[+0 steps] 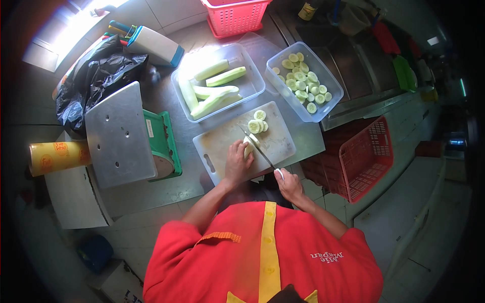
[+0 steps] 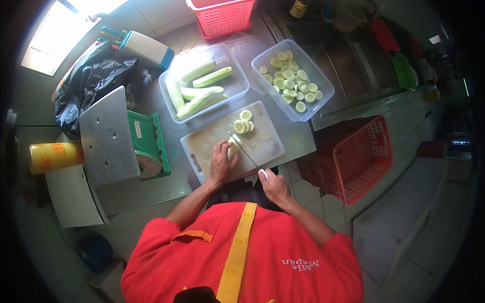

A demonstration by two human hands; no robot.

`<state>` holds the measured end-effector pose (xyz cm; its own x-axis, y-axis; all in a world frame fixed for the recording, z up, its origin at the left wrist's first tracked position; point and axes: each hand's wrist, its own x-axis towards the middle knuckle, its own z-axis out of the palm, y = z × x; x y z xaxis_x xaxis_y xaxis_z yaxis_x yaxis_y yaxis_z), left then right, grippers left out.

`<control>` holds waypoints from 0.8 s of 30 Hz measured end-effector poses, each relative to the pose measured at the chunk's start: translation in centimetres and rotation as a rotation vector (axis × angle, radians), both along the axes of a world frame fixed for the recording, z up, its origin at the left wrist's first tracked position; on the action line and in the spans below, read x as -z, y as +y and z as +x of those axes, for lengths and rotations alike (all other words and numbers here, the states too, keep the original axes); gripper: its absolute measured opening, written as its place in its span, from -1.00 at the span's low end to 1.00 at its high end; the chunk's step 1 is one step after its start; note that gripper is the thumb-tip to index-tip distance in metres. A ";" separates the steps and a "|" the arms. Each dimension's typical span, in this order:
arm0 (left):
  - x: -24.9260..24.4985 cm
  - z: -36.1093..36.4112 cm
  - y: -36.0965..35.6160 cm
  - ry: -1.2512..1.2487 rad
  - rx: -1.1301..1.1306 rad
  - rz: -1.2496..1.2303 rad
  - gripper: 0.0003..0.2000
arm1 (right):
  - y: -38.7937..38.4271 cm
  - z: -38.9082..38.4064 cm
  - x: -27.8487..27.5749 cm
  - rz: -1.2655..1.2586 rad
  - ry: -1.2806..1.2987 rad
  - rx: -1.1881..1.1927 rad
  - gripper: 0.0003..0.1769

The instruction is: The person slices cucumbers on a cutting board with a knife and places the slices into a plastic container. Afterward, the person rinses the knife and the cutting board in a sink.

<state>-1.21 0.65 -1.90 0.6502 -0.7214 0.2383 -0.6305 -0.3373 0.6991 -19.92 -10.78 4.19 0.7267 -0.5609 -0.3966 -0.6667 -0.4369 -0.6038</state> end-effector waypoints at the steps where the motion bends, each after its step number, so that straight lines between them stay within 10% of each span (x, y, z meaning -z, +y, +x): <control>1: 0.0 0.0 0.0 -0.008 -0.002 -0.008 -0.57 | 0.4 -0.3 -0.2 -0.001 0.021 0.004 -0.42; 24: -0.1 0.0 0.4 -0.007 0.032 -0.017 -0.55 | -2.9 4.8 5.4 0.140 0.035 -0.002 -0.31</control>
<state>-1.21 1.00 -1.79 0.6253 -0.7374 0.2556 -0.6458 -0.3049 0.7000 -15.16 -13.65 -1.18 0.7126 -0.4964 -0.4958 -0.6872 -0.3515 -0.6358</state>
